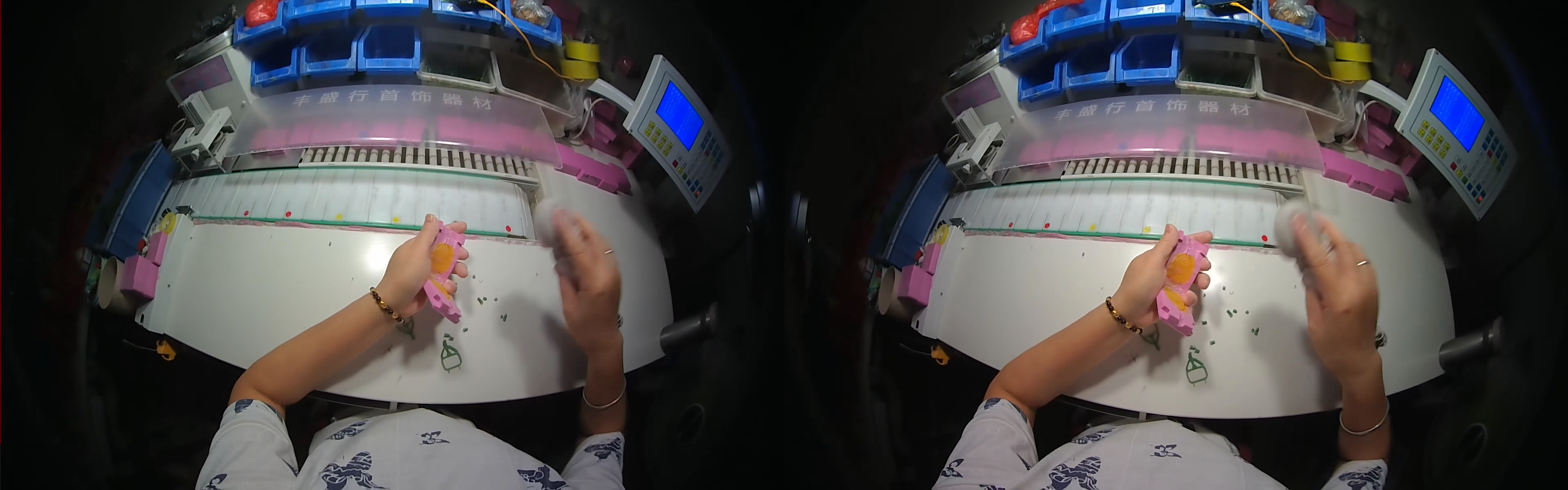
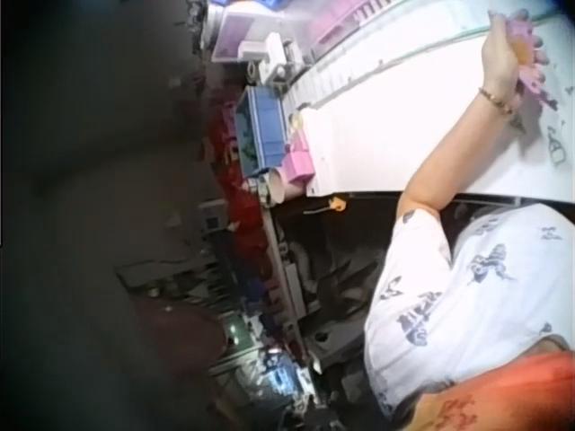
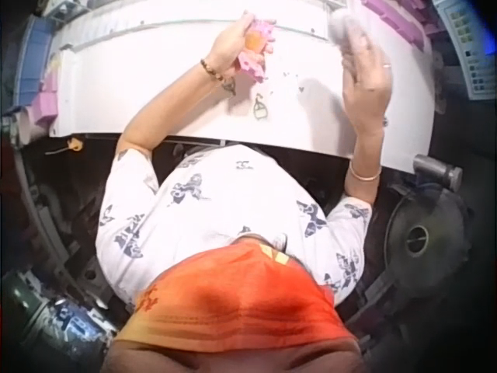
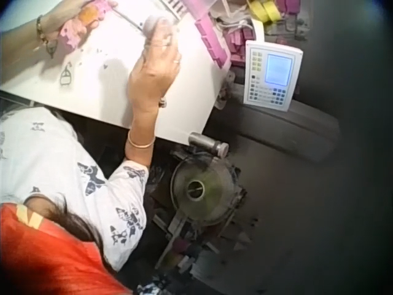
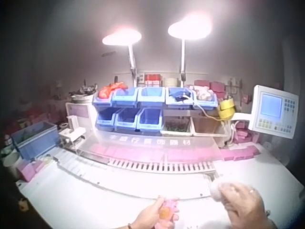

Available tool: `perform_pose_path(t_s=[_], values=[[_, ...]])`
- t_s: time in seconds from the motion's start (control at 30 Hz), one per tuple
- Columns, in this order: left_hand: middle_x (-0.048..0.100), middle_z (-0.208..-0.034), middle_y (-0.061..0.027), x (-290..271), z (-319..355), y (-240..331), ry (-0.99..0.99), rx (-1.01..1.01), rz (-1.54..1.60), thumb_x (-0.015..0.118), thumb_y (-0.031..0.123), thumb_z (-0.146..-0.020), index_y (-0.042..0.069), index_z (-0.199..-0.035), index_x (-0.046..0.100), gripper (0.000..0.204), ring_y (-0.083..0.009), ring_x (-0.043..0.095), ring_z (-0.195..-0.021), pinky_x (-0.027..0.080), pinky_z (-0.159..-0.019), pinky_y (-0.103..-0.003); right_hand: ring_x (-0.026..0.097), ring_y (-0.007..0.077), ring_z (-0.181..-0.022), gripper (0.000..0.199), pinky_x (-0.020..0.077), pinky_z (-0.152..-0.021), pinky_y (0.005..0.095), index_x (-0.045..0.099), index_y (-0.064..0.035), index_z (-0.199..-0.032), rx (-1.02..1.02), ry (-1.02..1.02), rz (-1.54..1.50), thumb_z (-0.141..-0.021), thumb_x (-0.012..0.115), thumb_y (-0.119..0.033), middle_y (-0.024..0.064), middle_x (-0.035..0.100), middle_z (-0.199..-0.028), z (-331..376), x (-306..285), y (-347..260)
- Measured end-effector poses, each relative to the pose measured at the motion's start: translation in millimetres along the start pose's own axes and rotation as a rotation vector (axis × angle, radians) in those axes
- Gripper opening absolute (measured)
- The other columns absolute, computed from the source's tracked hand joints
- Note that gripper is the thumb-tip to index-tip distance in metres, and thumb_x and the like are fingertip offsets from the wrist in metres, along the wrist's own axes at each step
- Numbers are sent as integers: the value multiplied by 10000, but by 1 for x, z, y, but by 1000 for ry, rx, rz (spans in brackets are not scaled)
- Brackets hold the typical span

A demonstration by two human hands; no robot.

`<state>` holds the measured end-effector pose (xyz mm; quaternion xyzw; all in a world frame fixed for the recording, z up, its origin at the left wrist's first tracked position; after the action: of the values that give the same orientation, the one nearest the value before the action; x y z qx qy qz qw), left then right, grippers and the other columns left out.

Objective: The person repeatedly takes pink rubber molds, opens them by hand to extract molded wax pieces, dusts the insides of the molds with a cloth pouch, and closes the molds.

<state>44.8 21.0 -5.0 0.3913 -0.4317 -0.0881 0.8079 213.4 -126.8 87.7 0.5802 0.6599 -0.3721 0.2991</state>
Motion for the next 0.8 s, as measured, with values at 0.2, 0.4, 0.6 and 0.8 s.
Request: perform_pose_path(t_s=[0.2, 0.4, 0.6, 0.8], values=[[589, -1025, -110, 3, 11, -4, -170, 294, -229, 290, 442, -1041, 31, -1384, 413, 550, -162, 588, -711, 529, -571, -316, 630, 223, -876, 556, 472, -752, 350, 629, -135, -1251, -343, -166, -5, -708, 617, -18, 173, 576, -1291, 6, 35, -62], [591, -1061, -115, -4, 23, 10, -104, 346, -267, 284, 396, -1048, 60, -1361, 399, 473, -146, 629, -782, 532, -574, -264, 628, 207, -872, 537, 449, -752, 336, 636, -125, -1246, -316, -87, -15, -716, 631, -39, 194, 583, -1283, -8, -4, -62], [598, -1023, -137, 6, 31, 15, -194, 621, -383, 402, 367, -1030, 78, -1323, 372, 413, -179, 651, -813, 539, -716, -297, 604, 198, -838, 484, 434, -776, 326, 626, -161, -1240, -381, -215, 28, -761, 603, -97, 154, 591, -1288, 12, 28, -81], [603, -1014, -154, -26, 31, 39, -91, 612, -147, 446, 401, -1005, 53, -1143, 424, 375, -219, 661, -696, 560, -639, -325, 605, 253, -894, 531, 417, -819, 361, 626, -156, -1225, -207, -330, 114, -706, 628, -43, 133, 572, -1312, 23, 21, -29]])
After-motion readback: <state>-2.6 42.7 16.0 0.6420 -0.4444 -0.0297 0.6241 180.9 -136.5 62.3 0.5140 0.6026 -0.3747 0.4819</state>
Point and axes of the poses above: each hand's wrist, its own z-axis away from the middle knuckle, its own x-axis out of the palm, y = z × x, the point moved 2 cm from there along -z, towards the middle knuckle
